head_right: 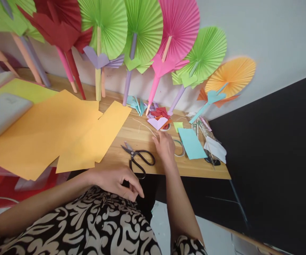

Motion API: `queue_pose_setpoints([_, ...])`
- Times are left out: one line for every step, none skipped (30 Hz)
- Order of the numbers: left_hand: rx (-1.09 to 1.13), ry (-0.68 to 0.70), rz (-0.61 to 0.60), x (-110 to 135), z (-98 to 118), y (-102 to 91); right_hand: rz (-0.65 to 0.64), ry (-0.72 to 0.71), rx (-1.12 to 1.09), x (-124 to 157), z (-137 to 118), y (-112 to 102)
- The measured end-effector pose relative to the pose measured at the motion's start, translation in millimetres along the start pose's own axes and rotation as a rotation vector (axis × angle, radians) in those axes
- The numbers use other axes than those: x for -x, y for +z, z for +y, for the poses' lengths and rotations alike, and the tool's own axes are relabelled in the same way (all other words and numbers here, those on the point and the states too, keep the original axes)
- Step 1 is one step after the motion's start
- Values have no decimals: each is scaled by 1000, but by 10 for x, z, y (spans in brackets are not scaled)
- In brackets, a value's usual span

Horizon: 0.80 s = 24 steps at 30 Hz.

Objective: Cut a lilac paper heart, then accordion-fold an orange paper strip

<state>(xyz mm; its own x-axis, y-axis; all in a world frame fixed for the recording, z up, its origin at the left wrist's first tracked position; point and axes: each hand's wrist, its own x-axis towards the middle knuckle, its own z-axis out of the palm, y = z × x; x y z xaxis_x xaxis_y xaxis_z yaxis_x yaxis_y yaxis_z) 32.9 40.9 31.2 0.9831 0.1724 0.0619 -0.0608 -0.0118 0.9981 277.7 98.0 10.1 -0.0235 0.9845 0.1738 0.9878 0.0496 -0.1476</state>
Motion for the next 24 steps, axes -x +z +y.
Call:
queue_pose_setpoints([5,-8,4,11,-28,20,-15,16,30,-96,-3,32])
queue_pose_setpoints([5,-16,9,27,-53,38,-25,23,54,-173,-14,63])
queue_pose_setpoints([5,-23,11,50,-74,53,-38,23,78,-229,-26,89])
queue_pose_setpoints([7,-28,15,78,-89,65,-51,15,100,-269,-31,103])
queue_pose_setpoints([10,-32,19,111,-97,73,-66,-2,118,-295,-23,100])
queue_pose_setpoints([18,-38,26,145,-98,77,-79,-24,133,-312,3,77])
queue_pose_setpoints([30,-44,35,176,-93,77,-89,-45,147,-323,50,34])
queue_pose_setpoints([46,-49,44,203,-86,74,-93,-57,159,-330,112,-27])
queue_pose_setpoints([66,-52,53,221,-80,69,-90,-62,170,-333,185,-101])
queue_pose_setpoints([90,-51,58,230,-78,63,-78,-51,183,-328,257,-181])
queue_pose_setpoints([119,-46,56,229,-85,58,-59,-36,193,-311,318,-260])
queue_pose_setpoints([154,-38,47,223,-102,57,-42,-31,199,-277,356,-331])
queue_pose_setpoints([200,-28,33,213,-132,60,-12,-28,201,-221,363,-388])
queue_pose_setpoints([259,-18,9,205,-173,70,38,-36,199,-140,336,-428])
queue_pose_setpoints([330,-6,-16,204,-224,89,75,-67,182,-32,275,-449])
queue_pose_setpoints([408,11,-40,212,-282,117,82,-127,139,99,188,-452])
queue_pose_setpoints([480,32,-52,233,-344,153,54,-203,77,247,85,-438])
queue_pose_setpoints([537,56,-45,269,-404,197,8,-279,3,402,-22,-410])
queue_pose_setpoints([576,80,-18,323,-458,244,-51,-328,-64,554,-123,-370])
queue_pose_setpoints([598,98,25,393,-502,290,-100,-357,-108,692,-210,-322])
queue_pose_setpoints([606,110,72,481,-531,330,-123,-388,-135,809,-278,-268])
queue_pose_setpoints([600,119,118,584,-542,362,-102,-404,-136,901,-326,-211])
queue_pose_setpoints([587,129,159,700,-533,382,-68,-406,-125,968,-360,-153])
queue_pose_setpoints([564,145,198,824,-504,389,-22,-400,-112,1012,-384,-95])
